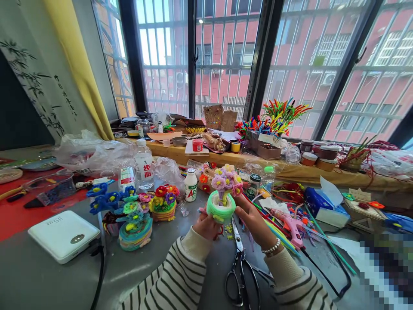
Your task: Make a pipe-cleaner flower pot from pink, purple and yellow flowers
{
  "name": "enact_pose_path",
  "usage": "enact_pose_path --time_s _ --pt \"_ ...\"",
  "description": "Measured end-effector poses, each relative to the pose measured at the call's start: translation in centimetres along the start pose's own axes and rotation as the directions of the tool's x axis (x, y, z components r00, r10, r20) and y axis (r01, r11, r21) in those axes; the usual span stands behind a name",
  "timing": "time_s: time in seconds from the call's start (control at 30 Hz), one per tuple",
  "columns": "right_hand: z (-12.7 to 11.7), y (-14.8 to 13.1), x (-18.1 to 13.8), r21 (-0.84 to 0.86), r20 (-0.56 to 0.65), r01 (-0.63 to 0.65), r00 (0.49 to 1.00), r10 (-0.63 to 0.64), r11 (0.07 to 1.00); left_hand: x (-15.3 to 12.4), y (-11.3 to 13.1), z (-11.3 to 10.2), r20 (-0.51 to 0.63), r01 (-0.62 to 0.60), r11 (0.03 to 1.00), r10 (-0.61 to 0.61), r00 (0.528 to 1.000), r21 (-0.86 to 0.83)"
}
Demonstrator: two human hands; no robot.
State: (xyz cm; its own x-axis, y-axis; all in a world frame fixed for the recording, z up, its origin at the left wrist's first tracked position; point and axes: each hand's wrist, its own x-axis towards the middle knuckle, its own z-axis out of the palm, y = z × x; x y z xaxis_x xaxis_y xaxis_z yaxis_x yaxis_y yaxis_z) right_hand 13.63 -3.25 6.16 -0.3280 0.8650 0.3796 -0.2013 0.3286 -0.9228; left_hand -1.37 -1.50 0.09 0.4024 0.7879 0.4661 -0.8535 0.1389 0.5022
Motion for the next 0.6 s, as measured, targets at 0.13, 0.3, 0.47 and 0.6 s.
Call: enact_pose_path --time_s 0.13,0.3,0.47,0.6 --pt "0.0 1.6 0.0 -0.014 -0.047 0.007 0.999 -0.007 1.0 1.5 0.0 -0.4 -0.041 0.001 0.999 0.001 0.999 0.043" --pt "0.5 3.7 -0.1 0.059 -0.186 0.06 0.981 -0.048 0.996 1.8 0.2 -0.4 -0.065 0.091 0.994 -0.087 0.994 0.053" --pt "0.8 4.5 -1.3 0.111 -0.242 0.061 0.97 -0.033 0.992 1.3 0.4 -0.1 -0.076 0.214 0.977 -0.211 0.974 0.022" --pt "1.1 4.3 -1.8 0.121 -0.246 0.046 0.969 -0.015 0.992 1.2 0.0 0.0 -0.156 0.213 0.976 -0.204 0.966 0.045"
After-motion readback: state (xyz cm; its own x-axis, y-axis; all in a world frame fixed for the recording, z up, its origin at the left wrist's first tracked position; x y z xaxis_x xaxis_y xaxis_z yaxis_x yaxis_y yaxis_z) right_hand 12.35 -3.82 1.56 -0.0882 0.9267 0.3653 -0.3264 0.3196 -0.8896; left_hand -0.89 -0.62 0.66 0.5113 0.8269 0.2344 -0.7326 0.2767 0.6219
